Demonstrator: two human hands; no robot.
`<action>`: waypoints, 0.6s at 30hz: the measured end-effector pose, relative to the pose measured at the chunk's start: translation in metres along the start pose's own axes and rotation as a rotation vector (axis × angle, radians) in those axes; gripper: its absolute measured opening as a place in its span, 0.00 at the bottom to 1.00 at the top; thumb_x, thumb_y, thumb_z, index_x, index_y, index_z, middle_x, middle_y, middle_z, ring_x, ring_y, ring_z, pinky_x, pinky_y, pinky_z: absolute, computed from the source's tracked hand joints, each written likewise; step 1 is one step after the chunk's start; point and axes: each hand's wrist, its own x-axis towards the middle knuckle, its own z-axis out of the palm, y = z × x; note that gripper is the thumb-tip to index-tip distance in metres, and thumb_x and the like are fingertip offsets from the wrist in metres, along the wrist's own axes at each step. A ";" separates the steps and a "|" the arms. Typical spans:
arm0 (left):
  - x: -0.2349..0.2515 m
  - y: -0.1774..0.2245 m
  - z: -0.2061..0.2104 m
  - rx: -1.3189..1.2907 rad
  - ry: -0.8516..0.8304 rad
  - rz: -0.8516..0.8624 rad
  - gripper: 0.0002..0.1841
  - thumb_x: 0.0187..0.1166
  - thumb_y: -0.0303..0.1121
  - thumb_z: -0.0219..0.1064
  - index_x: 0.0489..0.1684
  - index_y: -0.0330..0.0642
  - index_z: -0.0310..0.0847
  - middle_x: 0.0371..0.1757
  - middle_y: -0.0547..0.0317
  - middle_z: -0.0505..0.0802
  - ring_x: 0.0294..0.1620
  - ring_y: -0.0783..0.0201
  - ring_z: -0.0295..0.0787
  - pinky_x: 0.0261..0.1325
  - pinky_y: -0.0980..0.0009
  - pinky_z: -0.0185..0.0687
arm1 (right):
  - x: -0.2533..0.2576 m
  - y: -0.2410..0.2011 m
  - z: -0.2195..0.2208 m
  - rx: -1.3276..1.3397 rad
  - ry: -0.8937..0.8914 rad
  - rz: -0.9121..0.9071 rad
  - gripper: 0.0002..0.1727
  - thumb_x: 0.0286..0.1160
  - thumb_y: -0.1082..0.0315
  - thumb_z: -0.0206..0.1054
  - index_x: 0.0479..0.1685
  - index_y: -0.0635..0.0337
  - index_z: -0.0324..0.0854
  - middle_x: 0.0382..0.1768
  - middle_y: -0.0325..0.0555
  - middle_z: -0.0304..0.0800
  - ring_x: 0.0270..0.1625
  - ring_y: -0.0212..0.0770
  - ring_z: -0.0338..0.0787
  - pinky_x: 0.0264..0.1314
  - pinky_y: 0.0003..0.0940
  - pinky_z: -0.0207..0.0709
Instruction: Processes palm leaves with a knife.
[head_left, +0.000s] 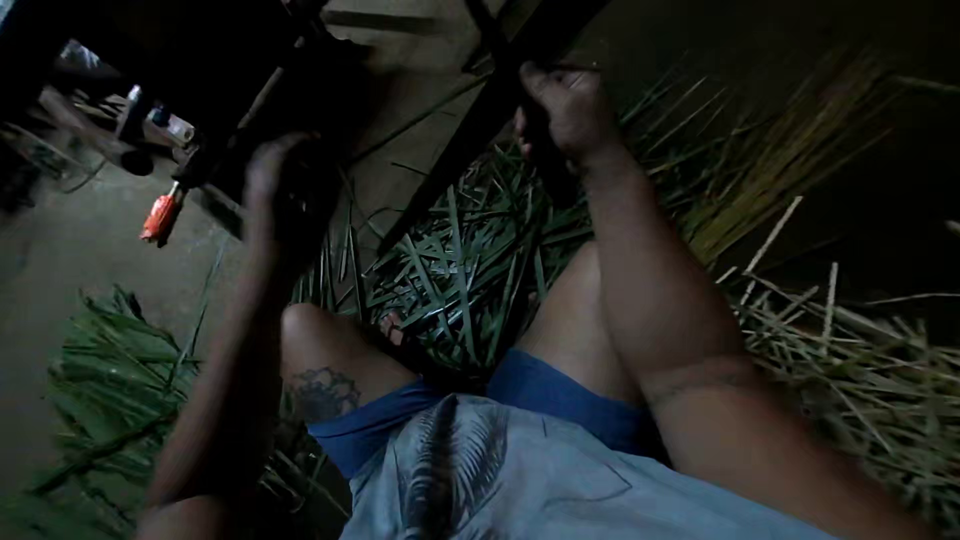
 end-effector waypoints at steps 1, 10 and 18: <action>-0.012 0.002 0.021 -0.005 -0.131 -0.138 0.32 0.83 0.44 0.68 0.83 0.37 0.67 0.76 0.38 0.80 0.78 0.45 0.76 0.80 0.48 0.72 | -0.002 -0.003 -0.010 0.079 -0.001 0.010 0.19 0.94 0.53 0.54 0.42 0.57 0.81 0.19 0.36 0.84 0.17 0.33 0.84 0.19 0.28 0.83; -0.091 -0.024 0.090 -0.228 -0.408 -0.483 0.14 0.91 0.31 0.57 0.67 0.42 0.81 0.43 0.47 0.92 0.34 0.55 0.89 0.42 0.52 0.87 | 0.006 -0.003 -0.074 0.325 0.086 0.040 0.23 0.98 0.51 0.36 0.36 0.46 0.73 0.17 0.30 0.74 0.16 0.29 0.74 0.23 0.26 0.78; -0.111 -0.017 0.084 -0.425 -0.399 -0.705 0.17 0.94 0.44 0.53 0.62 0.42 0.81 0.36 0.50 0.88 0.30 0.59 0.84 0.37 0.58 0.84 | 0.008 0.002 -0.045 0.228 0.149 0.096 0.23 0.97 0.47 0.37 0.51 0.46 0.76 0.21 0.29 0.74 0.17 0.29 0.74 0.22 0.26 0.78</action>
